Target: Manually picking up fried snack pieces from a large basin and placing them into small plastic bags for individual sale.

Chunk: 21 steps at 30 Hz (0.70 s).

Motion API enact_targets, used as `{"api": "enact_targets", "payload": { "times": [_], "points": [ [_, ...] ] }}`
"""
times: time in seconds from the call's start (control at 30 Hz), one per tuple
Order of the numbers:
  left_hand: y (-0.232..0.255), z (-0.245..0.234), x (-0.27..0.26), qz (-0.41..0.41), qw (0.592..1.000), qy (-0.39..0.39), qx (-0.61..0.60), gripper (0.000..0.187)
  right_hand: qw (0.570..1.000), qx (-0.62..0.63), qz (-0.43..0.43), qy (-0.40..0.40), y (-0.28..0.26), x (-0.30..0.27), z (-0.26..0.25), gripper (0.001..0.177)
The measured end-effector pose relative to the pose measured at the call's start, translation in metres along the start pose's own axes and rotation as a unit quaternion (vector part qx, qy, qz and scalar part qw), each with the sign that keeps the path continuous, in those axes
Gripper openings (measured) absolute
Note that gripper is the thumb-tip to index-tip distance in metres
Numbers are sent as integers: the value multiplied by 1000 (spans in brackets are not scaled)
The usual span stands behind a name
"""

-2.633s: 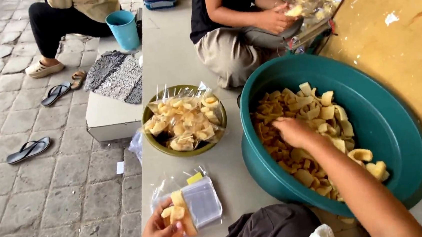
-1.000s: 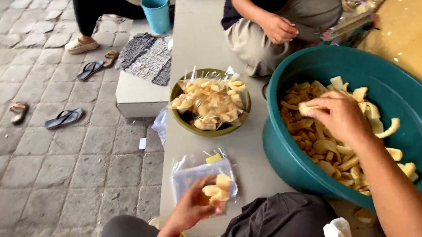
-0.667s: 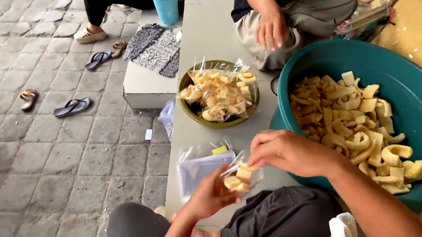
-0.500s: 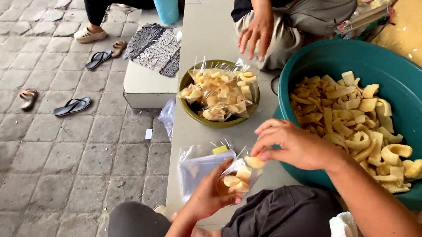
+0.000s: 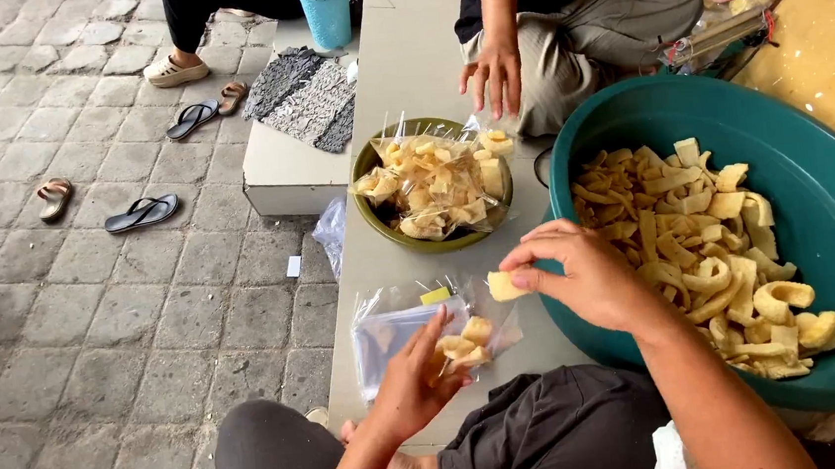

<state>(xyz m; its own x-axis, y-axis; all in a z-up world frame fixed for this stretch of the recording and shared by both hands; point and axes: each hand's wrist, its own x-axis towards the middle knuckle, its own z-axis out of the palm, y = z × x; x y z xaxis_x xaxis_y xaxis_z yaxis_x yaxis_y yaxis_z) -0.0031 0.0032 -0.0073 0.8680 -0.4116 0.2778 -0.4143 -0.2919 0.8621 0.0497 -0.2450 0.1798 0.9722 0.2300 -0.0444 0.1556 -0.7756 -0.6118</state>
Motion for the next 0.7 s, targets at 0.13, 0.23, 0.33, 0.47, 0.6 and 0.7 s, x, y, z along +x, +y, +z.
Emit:
{"api": "enact_targets", "payload": {
  "times": [0.13,0.23,0.33,0.47,0.6,0.7],
  "points": [
    [5,-3,-1,68,998,14,-5,90,993,-16,-54,-104,-3,-1,7,21],
    [15,-8,0,62,998,-33,-2,86,980,6,-133,-148,-8,-2,10,16],
    [20,-6,3,-63,993,-80,-53,117,979,45,-47,-193,-15,0,11,12],
    [12,-6,3,-108,980,-68,-154,121,960,133,-56,-238,20,19,23,10],
    [19,-14,5,-110,960,-113,-232,118,922,204,-66,-323,33,28,32,8],
    [23,-17,4,-118,968,-123,-184,116,939,112,-45,-321,22,25,46,12]
  ]
}}
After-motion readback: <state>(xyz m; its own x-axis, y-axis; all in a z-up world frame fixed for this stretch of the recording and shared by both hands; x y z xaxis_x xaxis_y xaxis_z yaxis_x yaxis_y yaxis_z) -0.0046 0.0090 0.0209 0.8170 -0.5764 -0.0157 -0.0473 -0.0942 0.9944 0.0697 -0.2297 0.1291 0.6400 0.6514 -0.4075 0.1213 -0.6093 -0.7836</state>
